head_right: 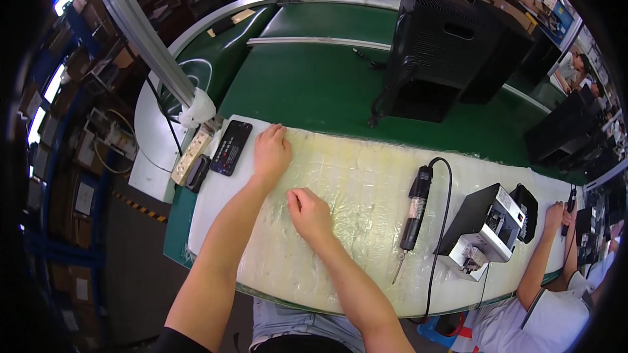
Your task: Assembling electronic device components using an electric screwdriver on a factory production line.
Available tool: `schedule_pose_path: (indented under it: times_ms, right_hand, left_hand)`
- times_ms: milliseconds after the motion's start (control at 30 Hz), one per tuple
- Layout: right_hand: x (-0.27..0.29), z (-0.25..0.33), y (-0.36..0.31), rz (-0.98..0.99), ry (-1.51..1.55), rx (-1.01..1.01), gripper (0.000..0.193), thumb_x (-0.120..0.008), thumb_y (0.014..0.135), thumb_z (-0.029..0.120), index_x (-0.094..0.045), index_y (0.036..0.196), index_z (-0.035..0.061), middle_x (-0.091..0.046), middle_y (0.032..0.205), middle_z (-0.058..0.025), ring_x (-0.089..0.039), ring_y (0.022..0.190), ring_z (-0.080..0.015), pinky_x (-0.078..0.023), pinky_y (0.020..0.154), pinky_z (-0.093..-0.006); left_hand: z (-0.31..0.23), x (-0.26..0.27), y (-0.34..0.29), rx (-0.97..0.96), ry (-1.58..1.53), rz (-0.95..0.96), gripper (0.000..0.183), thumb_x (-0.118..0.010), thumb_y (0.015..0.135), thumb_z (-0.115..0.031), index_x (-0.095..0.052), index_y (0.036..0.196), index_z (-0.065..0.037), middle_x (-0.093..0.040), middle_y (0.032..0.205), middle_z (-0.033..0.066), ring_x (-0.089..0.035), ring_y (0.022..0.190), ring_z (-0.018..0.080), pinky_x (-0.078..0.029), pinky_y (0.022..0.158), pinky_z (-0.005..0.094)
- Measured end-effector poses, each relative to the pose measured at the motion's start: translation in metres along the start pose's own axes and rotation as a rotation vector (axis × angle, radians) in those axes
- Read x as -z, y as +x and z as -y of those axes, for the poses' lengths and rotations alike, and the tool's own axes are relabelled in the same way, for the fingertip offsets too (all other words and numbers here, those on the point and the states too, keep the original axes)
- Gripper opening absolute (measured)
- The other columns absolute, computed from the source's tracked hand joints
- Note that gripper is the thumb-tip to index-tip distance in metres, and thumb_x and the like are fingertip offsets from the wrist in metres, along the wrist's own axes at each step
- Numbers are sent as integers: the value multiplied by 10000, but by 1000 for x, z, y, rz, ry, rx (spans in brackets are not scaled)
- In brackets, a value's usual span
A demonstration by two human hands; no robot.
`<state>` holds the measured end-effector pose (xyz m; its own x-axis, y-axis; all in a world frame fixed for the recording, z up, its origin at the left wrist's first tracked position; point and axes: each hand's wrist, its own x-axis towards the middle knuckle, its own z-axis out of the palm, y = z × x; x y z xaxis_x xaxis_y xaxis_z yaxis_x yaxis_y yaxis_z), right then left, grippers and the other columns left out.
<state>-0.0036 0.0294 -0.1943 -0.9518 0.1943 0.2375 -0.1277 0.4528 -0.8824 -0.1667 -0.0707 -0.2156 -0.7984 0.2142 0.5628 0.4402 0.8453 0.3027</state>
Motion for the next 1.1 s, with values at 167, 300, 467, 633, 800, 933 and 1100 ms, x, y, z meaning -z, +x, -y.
schedule_pose_path:
  times_ms: [167, 300, 467, 633, 800, 933, 1100]
  right_hand:
    - [0, 0, 0, -3, -2, 3, 176, -604, 917, 198, -670, 946, 37, -670, 851, -124, -630, 662, -263, -498, 616, -337]
    - [-1, -1, 0, 2, -3, 7, 173, -606, 914, 195, -671, 942, 36, -669, 853, -128, -634, 668, -271, -500, 618, -341]
    - [0, 0, 0, -5, -3, 12, 169, -606, 912, 190, -670, 939, 36, -669, 859, -133, -636, 676, -281, -502, 620, -346]
    - [0, 0, 1, -8, -17, 31, 165, -607, 910, 185, -669, 938, 36, -671, 865, -133, -638, 684, -284, -503, 624, -349]
    - [0, 0, 0, -8, -14, 21, 162, -608, 909, 183, -668, 935, 35, -671, 866, -132, -638, 691, -291, -504, 629, -351]
    - [1, 3, 0, -2, -1, 17, 138, -610, 897, 167, -657, 916, 39, -663, 870, -131, -637, 735, -334, -510, 658, -389]
    - [0, 3, 0, -4, 4, 27, 138, -609, 897, 166, -655, 914, 37, -661, 870, -133, -635, 734, -339, -509, 655, -392]
  left_hand:
    - [-2, 1, 1, 4, 0, 10, 256, -541, 816, -75, -681, 1019, -4, -648, 1153, 142, -572, 1140, 296, -416, 1001, 417]
    - [-1, 2, 0, 4, 2, 6, 252, -540, 818, -76, -683, 1012, -5, -651, 1147, 141, -571, 1141, 295, -417, 1000, 415]
    - [-4, 8, 2, -5, 15, 26, 299, -543, 818, -81, -654, 1086, -6, -639, 1170, 133, -564, 1151, 283, -411, 1003, 414]
    - [-15, 20, 5, -146, 114, 31, 527, -545, 845, -133, -477, 1367, -117, -511, 1343, 154, -469, 1264, 292, -356, 1048, 463]
    - [-14, 17, 5, -151, 11, 104, 533, -536, 861, -151, -464, 1390, -147, -498, 1354, 171, -445, 1291, 311, -338, 1059, 492]
    - [-7, 10, 4, -107, 1, 219, 505, -524, 875, -171, -483, 1377, -136, -539, 1322, 157, -444, 1297, 309, -338, 1059, 503]
    - [-2, 5, 2, -170, 76, 134, 495, -547, 854, -143, -518, 1348, -113, -582, 1269, 154, -454, 1290, 328, -348, 1053, 482]
